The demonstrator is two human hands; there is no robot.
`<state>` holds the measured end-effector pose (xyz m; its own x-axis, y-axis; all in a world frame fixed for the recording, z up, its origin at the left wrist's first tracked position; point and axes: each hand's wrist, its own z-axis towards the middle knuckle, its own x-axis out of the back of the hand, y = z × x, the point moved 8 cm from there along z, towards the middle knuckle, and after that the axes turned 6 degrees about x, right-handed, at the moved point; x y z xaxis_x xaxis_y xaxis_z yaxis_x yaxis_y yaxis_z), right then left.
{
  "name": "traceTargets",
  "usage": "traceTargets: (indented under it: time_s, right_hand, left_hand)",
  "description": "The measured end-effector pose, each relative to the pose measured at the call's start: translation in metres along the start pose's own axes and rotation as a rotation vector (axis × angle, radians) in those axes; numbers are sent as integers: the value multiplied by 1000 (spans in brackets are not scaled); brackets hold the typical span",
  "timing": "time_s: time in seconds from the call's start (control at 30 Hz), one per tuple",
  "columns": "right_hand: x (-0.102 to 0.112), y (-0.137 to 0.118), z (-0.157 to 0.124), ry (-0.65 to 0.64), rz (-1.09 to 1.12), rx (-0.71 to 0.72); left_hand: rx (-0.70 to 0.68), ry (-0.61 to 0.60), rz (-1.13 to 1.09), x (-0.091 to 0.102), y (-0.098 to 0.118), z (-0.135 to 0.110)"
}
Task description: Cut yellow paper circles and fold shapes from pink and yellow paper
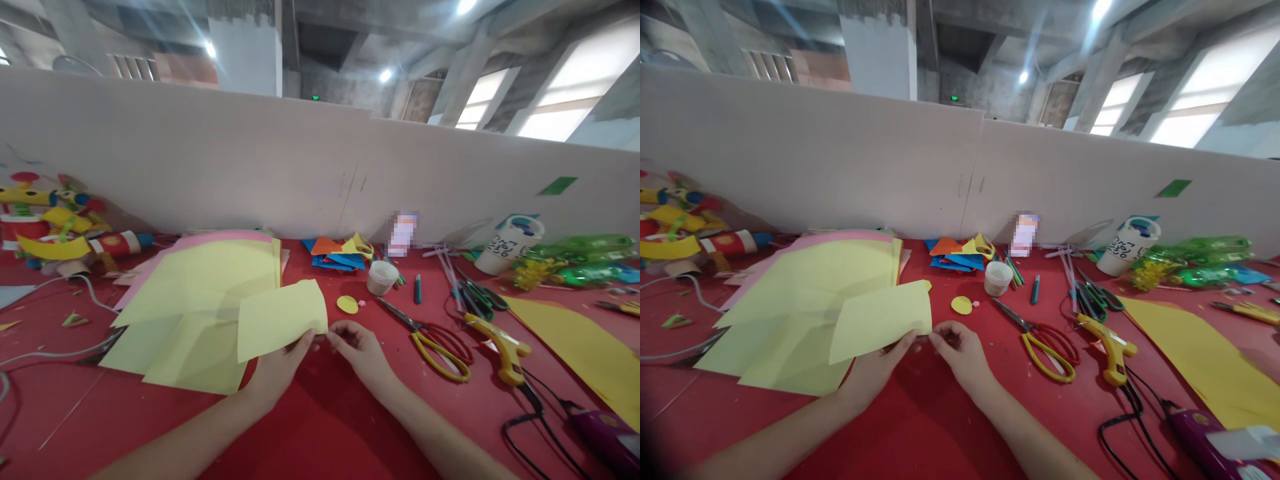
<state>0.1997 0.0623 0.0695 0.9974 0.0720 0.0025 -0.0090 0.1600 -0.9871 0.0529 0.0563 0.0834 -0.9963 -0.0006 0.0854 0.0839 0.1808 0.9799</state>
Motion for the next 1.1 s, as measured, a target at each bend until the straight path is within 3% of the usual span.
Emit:
traceTargets:
  time_s: [0.4, 0.57, 0.67, 0.77, 0.87, 0.97, 1.1]
  right_hand:
    - [0, -2, 0, 3, -1, -37]
    - [11, -6, 2, 64, -22, -15]
    - [23, -7, 9, 79, -22, 15]
    - [37, -7, 17, 51, 19, 10]
    - [45, -9, 21, -33, 62, -59]
    - [48, -12, 18, -139, 139, -160]
    - [54, -13, 12, -167, 268, -234]
  left_hand:
    - [-4, -51, 40, -2, -5, 2]
    - [-86, 41, 32, 9, 6, -2]
    - [-79, 31, -57, 9, 8, -2]
    - [-90, -90, -135, 0, 7, 1]
    - [-32, -284, -285, -13, -1, 3]
    - [144, -419, -522, -21, -11, 4]
    - [408, -528, -673, -27, -13, -2]
